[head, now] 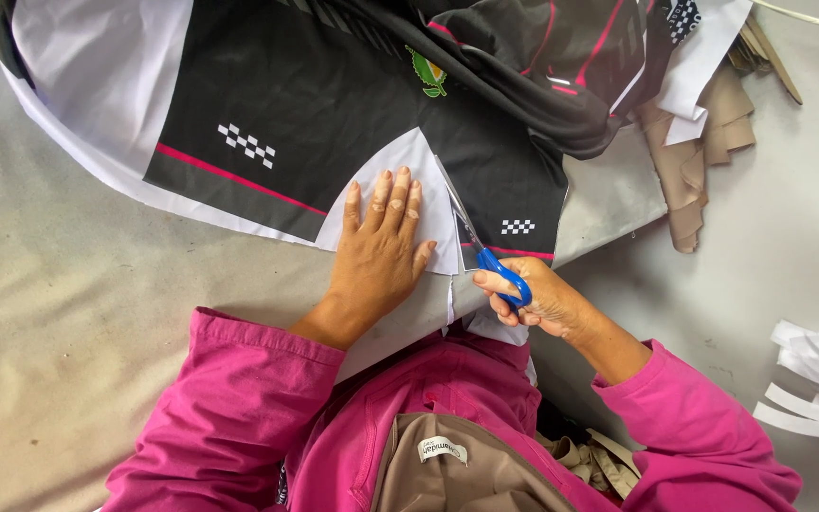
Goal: Cutting out garment patterns from printed fabric using scissors
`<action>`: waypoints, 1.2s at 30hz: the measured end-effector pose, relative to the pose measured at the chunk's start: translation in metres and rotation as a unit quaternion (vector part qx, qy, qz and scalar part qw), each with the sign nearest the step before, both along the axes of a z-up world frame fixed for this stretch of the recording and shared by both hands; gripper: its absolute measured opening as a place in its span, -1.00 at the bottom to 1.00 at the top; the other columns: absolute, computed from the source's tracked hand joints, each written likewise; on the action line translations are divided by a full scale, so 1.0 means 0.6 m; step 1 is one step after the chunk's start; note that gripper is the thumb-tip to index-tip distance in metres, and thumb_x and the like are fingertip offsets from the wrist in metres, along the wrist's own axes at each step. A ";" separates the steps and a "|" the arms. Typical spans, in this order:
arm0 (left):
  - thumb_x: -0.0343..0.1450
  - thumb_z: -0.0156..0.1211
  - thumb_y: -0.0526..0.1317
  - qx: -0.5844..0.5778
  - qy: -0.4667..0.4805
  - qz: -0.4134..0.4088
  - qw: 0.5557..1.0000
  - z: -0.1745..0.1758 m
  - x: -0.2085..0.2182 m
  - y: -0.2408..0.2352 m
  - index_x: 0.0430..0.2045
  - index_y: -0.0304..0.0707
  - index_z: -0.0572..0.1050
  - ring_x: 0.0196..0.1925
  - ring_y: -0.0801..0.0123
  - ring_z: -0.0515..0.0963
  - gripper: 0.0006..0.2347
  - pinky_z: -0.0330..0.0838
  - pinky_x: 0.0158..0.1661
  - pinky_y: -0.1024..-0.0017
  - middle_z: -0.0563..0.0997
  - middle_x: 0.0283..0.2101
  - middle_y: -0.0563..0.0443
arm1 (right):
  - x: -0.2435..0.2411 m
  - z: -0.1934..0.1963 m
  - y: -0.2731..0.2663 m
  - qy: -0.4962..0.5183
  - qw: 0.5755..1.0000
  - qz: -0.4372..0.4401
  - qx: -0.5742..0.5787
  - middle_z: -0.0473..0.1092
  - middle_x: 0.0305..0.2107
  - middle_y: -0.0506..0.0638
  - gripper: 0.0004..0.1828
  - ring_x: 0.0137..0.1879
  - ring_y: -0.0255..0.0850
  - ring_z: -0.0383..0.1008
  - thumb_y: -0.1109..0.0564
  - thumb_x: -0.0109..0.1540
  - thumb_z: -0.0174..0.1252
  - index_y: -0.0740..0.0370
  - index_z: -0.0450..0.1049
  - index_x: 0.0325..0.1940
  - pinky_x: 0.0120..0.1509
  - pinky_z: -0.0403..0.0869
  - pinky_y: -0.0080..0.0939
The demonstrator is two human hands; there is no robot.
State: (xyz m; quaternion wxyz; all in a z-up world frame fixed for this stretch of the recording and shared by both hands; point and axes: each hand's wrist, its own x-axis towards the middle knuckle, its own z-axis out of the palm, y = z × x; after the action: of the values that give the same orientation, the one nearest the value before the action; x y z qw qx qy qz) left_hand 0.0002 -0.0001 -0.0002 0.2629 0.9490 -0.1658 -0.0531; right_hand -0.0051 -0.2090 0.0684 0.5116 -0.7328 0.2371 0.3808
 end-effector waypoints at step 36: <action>0.42 -0.28 0.02 -0.006 -0.008 0.003 1.000 -0.006 0.000 -0.002 0.26 -0.32 -0.01 0.42 0.08 -0.20 -0.45 -0.55 0.25 -0.07 -0.08 0.37 -0.24 | 0.046 0.002 0.017 -0.014 1.000 0.026 -0.003 0.20 -0.87 0.14 -0.64 -0.81 -0.24 0.22 0.01 0.12 0.24 0.36 0.34 -0.52 -0.88 0.03 -0.58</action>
State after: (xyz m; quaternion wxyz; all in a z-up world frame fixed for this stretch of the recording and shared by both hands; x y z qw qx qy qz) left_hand 0.0003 -0.0013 -0.0039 0.2678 0.9482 -0.1653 -0.0438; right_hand 0.0227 -0.1990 0.0695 0.5029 -0.7452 0.2120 0.3833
